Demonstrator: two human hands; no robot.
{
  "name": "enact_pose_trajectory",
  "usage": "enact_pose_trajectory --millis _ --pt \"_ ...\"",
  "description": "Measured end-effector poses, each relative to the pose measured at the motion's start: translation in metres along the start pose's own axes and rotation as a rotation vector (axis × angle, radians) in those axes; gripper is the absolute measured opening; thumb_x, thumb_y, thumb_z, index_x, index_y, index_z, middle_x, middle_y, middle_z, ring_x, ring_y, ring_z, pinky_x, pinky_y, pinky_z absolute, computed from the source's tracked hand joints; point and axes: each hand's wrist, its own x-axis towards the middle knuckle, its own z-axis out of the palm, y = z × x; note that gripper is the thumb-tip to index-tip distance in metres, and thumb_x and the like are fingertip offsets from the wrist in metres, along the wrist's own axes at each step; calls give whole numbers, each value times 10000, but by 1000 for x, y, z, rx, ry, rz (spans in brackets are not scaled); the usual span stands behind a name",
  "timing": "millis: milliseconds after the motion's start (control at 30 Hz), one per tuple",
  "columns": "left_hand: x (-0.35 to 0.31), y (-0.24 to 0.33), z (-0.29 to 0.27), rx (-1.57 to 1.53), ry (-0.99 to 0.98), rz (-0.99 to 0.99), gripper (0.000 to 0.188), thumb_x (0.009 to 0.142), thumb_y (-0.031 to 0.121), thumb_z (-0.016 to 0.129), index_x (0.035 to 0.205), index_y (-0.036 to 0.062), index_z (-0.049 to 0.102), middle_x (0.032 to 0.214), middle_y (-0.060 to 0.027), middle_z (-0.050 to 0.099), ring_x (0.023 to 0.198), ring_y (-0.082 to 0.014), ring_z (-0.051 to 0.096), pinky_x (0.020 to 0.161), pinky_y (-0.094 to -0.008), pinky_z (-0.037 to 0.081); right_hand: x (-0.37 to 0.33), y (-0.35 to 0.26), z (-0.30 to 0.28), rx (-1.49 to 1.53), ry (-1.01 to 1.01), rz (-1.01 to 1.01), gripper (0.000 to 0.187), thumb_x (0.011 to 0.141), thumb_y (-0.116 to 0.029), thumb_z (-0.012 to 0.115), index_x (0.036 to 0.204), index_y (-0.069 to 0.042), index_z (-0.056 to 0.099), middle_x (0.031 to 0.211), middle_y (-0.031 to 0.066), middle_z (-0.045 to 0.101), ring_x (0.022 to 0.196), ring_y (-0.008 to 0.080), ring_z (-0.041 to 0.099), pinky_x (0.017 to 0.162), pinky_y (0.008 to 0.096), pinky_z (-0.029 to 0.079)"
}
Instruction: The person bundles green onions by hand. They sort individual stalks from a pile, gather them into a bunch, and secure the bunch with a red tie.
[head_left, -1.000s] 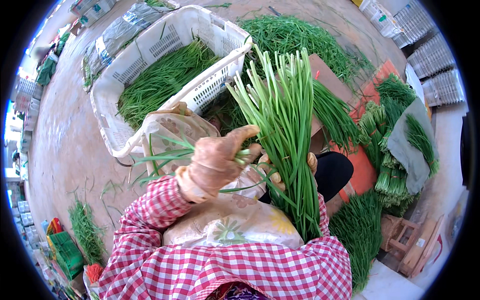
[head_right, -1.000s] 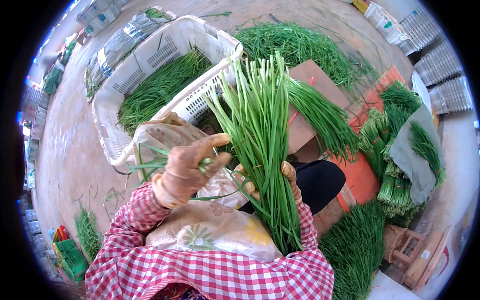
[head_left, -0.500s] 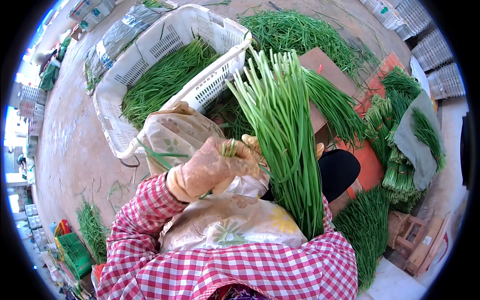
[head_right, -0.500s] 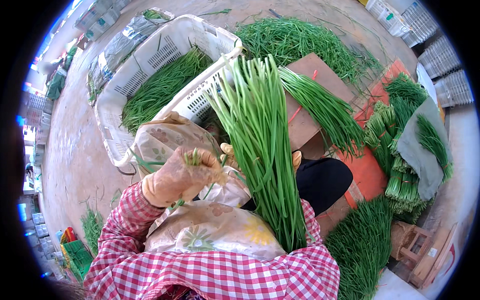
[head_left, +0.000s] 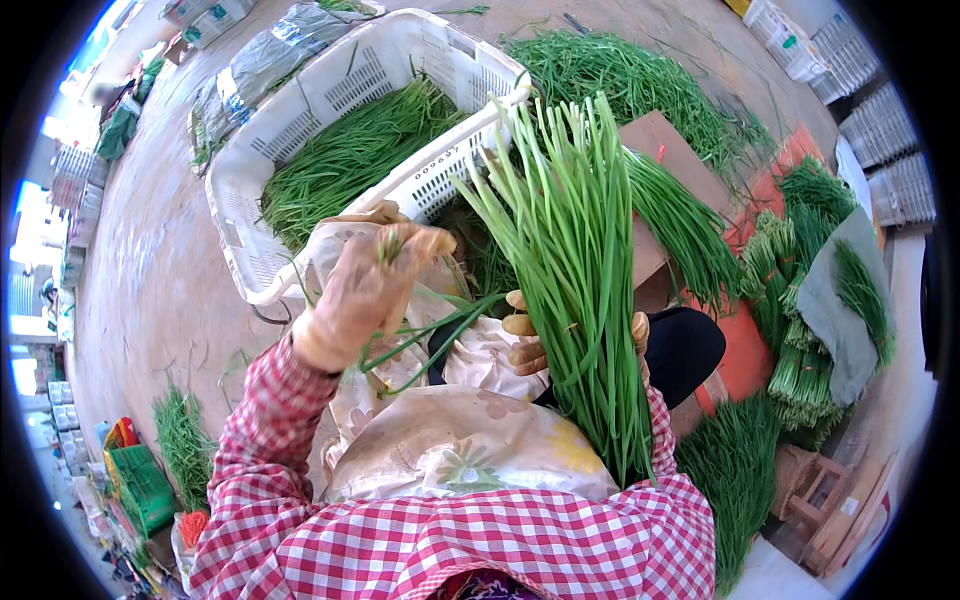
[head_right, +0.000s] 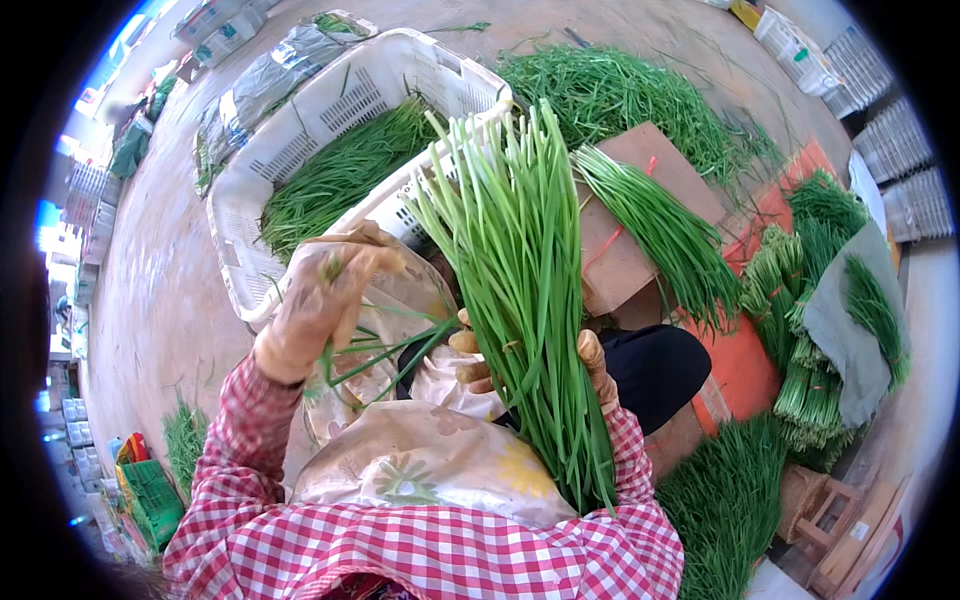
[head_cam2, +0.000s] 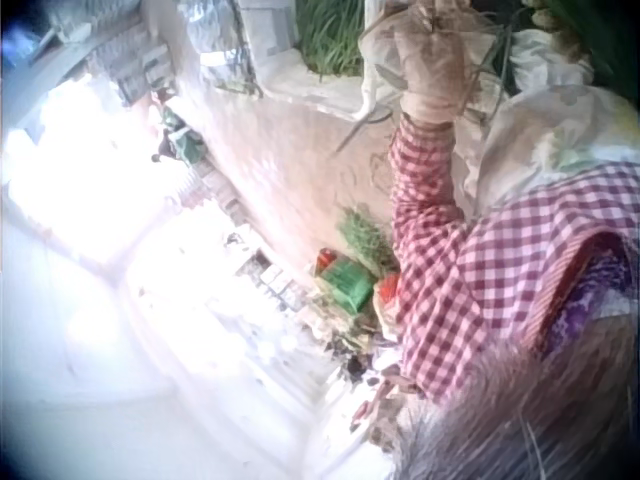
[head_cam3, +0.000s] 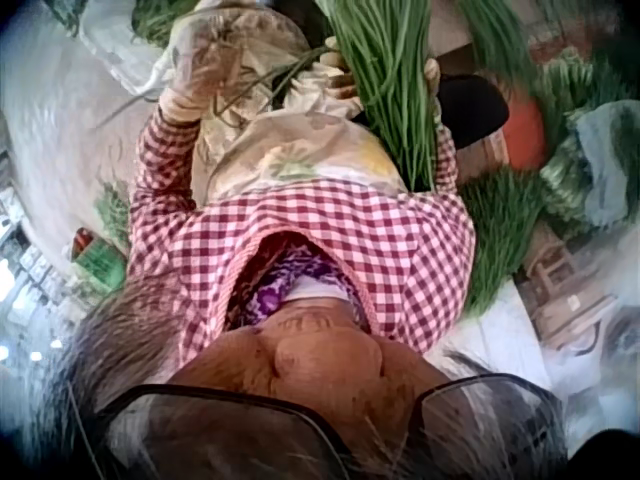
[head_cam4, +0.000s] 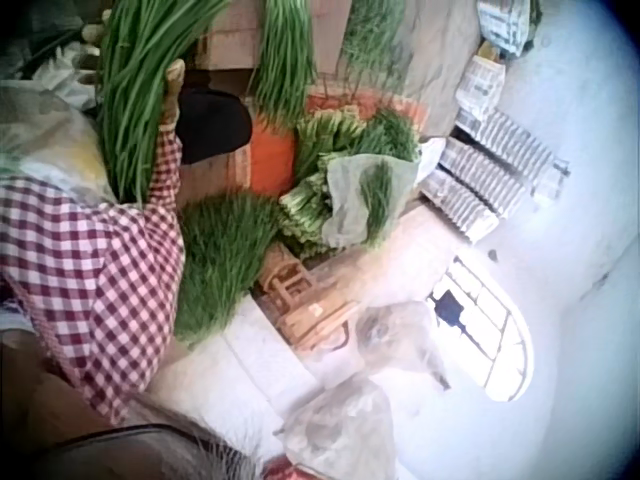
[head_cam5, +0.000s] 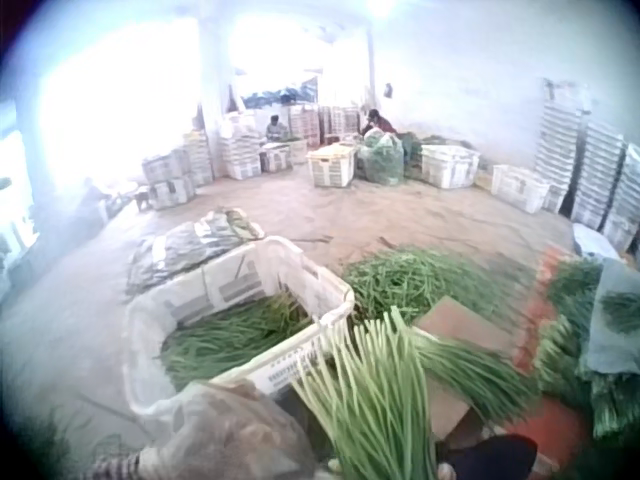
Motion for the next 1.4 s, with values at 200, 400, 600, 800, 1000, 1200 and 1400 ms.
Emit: enact_pose_trajectory --millis 200,400,600,800,1000,1200,1400 --pt "31 4 25 -1089 -58 -531 427 875 452 574 1071 76 619 450 33 332 354 -86 293 359 -247 241 -10 5 5 111 187 27 862 744 -334 704 1386 30 259 1371 232 368 1156 337 507 851 453 519" --pt "55 -9 37 -988 -82 -475 302 833 353 638 880 54 625 464 24 432 334 -74 328 328 -225 242 2 8 -15 196 -138 31 954 795 -446 629 1360 145 137 1188 323 485 934 331 606 668 348 552" --pt "50 -20 42 -1356 -83 -422 243 857 227 569 925 -3 609 438 34 387 321 -64 231 320 -212 198 12 9 -13 160 -119 30 950 814 -494 587 1362 131 128 1203 336 472 901 357 626 689 363 555" --pt "47 -14 32 -1262 -84 -436 266 856 215 581 968 -24 608 451 23 417 340 -62 282 327 -209 213 11 8 -13 142 -3 12 883 814 -492 586 1379 65 198 1247 343 431 937 379 613 702 396 564" --pt "32 -16 27 -385 578 -16 223 852 183 652 1009 30 608 592 -3 573 449 -64 490 387 -195 365 10 9 -11 156 101 -14 840 806 -500 585 1392 6 261 1275 343 409 956 391 608 715 413 572" --pt "4 27 53 -341 135 126 102 792 87 701 867 29 665 652 -19 638 519 -96 578 441 -242 452 4 12 -19 132 185 -5 840 789 -531 578 1380 -3 299 1256 305 457 949 380 614 735 411 565" --pt "9 31 60 348 66 168 238 791 209 687 986 112 594 616 -103 606 526 -259 606 456 -345 456 0 15 -17 87 176 -46 770 810 -518 547 1359 -18 340 1262 212 495 967 380 605 777 462 538"
